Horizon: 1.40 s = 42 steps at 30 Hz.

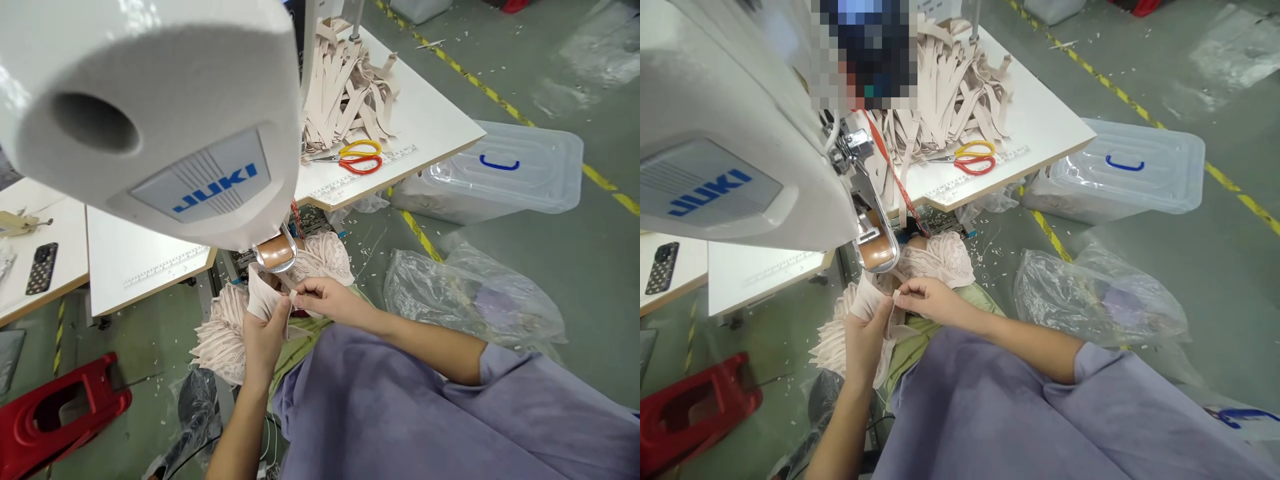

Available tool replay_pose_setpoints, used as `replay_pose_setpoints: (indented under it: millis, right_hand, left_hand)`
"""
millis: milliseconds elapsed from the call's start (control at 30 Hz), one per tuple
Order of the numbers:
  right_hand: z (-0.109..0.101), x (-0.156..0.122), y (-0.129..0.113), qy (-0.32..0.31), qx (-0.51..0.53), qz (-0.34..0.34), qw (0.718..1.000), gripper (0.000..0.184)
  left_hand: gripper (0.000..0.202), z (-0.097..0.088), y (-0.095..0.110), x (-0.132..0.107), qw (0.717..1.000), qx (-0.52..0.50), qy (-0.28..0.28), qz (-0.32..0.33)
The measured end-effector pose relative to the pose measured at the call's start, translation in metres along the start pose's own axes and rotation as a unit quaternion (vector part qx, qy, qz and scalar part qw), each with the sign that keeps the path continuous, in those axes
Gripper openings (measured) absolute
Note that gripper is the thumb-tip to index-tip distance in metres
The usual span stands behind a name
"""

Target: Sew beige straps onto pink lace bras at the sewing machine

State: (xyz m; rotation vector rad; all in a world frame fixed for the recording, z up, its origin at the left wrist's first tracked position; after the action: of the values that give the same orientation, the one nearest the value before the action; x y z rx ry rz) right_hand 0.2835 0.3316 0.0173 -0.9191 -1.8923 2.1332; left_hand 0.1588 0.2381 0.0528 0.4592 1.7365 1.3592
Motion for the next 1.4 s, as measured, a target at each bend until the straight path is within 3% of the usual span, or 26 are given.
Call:
replay_pose_setpoints:
  millis: [167, 333, 433, 533, 600, 733, 900, 1167, 1400]
  right_hand:
    - [0.003, 0.004, 0.006, 0.002, 0.077, 0.031, 0.997, 0.031]
    - [0.0, 0.005, -0.001, 0.018, 0.064, 0.02, 0.998, 0.029]
    - [-0.011, -0.002, -0.017, 0.087, -0.048, -0.042, 0.994, 0.024]
    - [-0.022, -0.016, -0.043, 0.203, -0.246, -0.165, 0.933, 0.021]
    - [-0.02, -0.022, -0.053, 0.219, -0.341, -0.222, 0.887, 0.022]
    - [-0.014, -0.019, -0.049, 0.202, -0.392, -0.244, 0.864, 0.022]
    - [-0.016, -0.021, -0.048, 0.255, -0.386, -0.282, 0.84, 0.017]
    - [-0.022, -0.024, -0.044, 0.256, -0.38, -0.286, 0.842, 0.012]
    - [-0.03, -0.025, -0.056, 0.126, -0.403, -0.296, 0.857, 0.009]
  left_hand:
    - [0.048, 0.016, 0.001, -0.001, 0.987, -0.126, -0.093, -0.014]
    - [0.046, 0.024, -0.009, -0.005, 0.972, -0.229, -0.045, -0.033]
    - [0.046, 0.026, -0.015, -0.003, 0.959, -0.28, -0.026, -0.035]
    - [0.036, 0.023, -0.015, -0.003, 0.96, -0.28, 0.002, -0.028]
    - [0.033, 0.023, -0.01, -0.004, 0.961, -0.277, 0.008, -0.02]
    - [0.035, 0.023, 0.004, -0.007, 0.976, -0.218, 0.009, 0.023]
    - [0.035, 0.022, 0.011, -0.011, 0.993, -0.099, 0.014, 0.065]
    - [0.036, 0.022, 0.01, -0.014, 0.997, -0.018, 0.013, 0.077]
    - [0.028, 0.023, 0.022, -0.011, 0.982, 0.1, -0.07, 0.144]
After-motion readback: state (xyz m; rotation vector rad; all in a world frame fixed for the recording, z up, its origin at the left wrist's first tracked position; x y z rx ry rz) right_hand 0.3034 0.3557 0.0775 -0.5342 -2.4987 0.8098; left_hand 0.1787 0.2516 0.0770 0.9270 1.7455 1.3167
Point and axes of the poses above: each hand's wrist, its own x-axis towards the middle knuckle, its own z-axis out of the palm, y = z × x, the point moved 6 cm from there along x, towards the middle knuckle, and after that the axes turned 15 degrees about -x, right-handed, at the moved point
